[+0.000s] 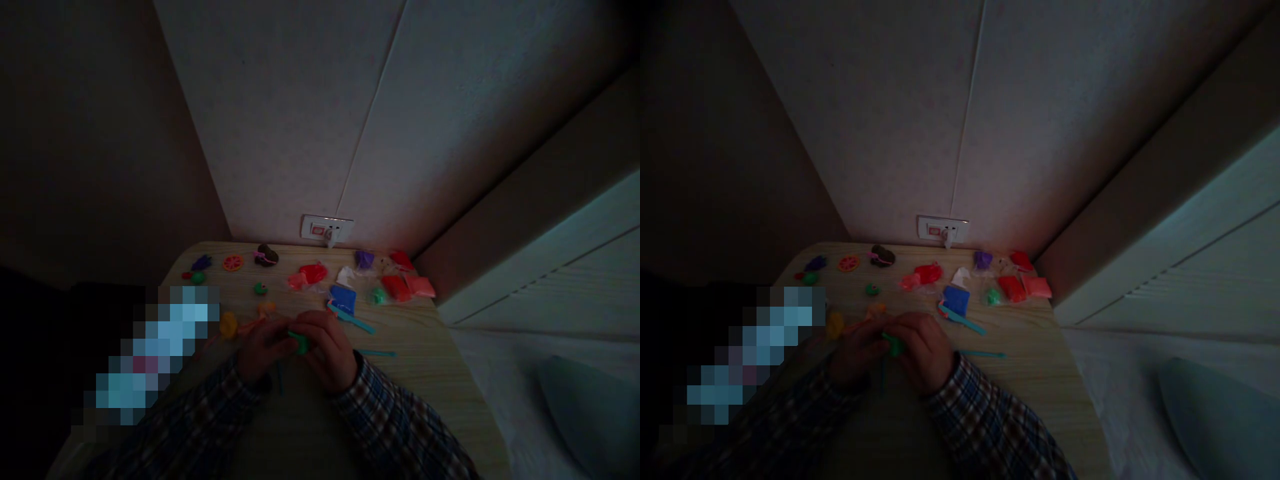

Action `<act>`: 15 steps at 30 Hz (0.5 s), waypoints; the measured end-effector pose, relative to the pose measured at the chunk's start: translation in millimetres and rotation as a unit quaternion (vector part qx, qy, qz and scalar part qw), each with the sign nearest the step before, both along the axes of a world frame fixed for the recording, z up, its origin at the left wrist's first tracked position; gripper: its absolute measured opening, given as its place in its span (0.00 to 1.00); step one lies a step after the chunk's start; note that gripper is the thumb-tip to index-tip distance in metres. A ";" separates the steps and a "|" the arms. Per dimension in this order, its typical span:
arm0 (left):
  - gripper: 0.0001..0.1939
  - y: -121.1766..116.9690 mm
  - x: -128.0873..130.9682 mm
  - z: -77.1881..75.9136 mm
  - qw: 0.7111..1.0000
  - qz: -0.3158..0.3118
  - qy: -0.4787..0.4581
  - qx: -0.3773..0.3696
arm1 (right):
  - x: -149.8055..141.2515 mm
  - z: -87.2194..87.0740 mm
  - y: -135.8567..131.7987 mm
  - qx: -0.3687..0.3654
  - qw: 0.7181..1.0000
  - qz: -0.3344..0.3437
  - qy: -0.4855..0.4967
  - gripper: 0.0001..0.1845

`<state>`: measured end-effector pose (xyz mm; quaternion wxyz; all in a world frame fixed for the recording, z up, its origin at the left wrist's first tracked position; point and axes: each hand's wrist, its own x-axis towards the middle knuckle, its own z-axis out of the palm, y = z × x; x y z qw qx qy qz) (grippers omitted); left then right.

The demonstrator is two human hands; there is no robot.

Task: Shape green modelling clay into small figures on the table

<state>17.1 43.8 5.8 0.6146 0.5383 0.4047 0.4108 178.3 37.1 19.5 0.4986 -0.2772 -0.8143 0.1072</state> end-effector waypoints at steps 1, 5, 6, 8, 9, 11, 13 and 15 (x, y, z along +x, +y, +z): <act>0.24 0.1 -0.5 -0.8 1.000 -0.010 -0.001 0.004 | 0.3 -0.3 0.0 -0.002 1.000 0.003 0.000 0.14; 0.24 -0.3 -0.6 -0.7 0.999 -0.037 -0.021 0.009 | 1.4 -1.2 -0.9 -0.009 1.000 0.005 0.001 0.14; 0.24 -0.4 -0.3 -0.4 0.999 -0.039 -0.026 0.006 | 1.4 -1.1 -1.1 -0.009 1.000 0.005 0.004 0.14; 0.24 -0.4 0.5 0.1 0.999 -0.038 -0.029 -0.002 | 1.0 -0.5 -1.3 -0.007 1.000 0.003 0.008 0.13; 0.25 -0.4 0.9 0.2 0.999 -0.035 -0.028 -0.006 | 0.7 -0.1 -1.3 -0.005 1.000 0.002 0.007 0.13; 0.25 -0.1 1.6 0.5 0.999 -0.023 -0.027 -0.014 | 0.1 0.7 -1.3 -0.006 1.000 -0.001 0.003 0.14; 0.24 -0.2 2.4 1.2 0.999 -0.002 -0.037 -0.024 | -0.1 1.3 -1.4 -0.009 1.000 0.000 -0.001 0.16; 0.23 -0.6 3.0 2.6 0.998 0.008 -0.053 -0.034 | 0.2 1.7 -1.6 -0.010 1.000 0.004 -0.003 0.16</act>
